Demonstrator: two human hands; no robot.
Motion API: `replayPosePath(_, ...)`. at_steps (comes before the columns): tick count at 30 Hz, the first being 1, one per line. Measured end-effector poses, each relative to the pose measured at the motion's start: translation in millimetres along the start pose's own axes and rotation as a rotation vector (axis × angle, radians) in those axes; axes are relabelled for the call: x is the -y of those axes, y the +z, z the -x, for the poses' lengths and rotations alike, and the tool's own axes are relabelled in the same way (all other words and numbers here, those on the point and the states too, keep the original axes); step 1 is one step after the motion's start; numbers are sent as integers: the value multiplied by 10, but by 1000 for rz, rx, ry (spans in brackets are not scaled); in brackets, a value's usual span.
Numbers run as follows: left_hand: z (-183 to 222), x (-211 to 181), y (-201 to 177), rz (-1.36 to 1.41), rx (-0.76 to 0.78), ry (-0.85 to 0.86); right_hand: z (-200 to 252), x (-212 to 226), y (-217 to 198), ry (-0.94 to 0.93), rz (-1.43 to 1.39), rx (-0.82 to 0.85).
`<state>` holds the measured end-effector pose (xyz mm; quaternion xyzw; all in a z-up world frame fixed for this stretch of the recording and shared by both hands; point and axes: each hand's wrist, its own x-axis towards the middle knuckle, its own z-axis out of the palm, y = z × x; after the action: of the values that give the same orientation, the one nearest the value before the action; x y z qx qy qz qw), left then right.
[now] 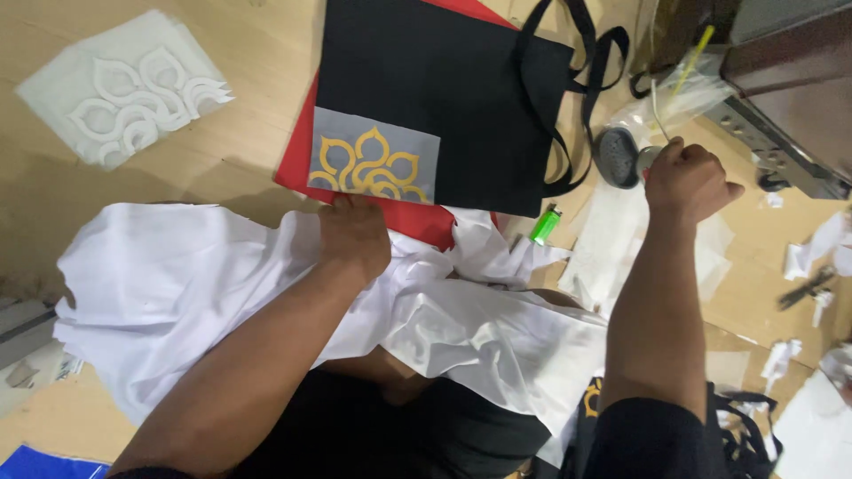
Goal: Apply heat transfer vinyl to a garment using a small heat press.
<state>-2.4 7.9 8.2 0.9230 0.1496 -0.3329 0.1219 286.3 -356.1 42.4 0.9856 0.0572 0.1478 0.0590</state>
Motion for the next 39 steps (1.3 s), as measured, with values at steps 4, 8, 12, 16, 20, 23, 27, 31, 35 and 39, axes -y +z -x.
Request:
replayPosePath(4, -50, 29, 200, 103, 52, 10, -173, -107, 594, 31, -64, 57)
replayPosePath(8, 61, -38, 90, 36, 264, 181, -55, 442, 323, 209, -142, 27)
replayPosePath(12, 216, -112, 45, -64, 271, 261, 524, 1319, 492, -533, -431, -442)
replayPosePath(16, 655, -17, -96, -111, 134, 378, 1421, 2931, -601, -701, -597, 87)
replayPosePath(20, 918, 295, -229, -18, 241, 456, 1943, 3707, -380, -644, -671, 85)
replayPosePath(23, 921, 408, -200, 41, 244, 537, 2121, 3820, 28, -649, -578, 158)
replayPosePath(27, 738, 336, -91, 69, 220, 518, 1872, 3677, -81, -709, -576, 547)
replayPosePath(31, 740, 283, -95, 57, 245, 534, 1848, 3425, -66, -474, -569, 188)
replayPosePath(35, 678, 291, -185, -2, 242, 542, 1757, 3070, 310, -515, -528, 362)
replayPosePath(39, 696, 282, -191, 46, 269, 476, 1548, 2378, 59, -115, -610, 150)
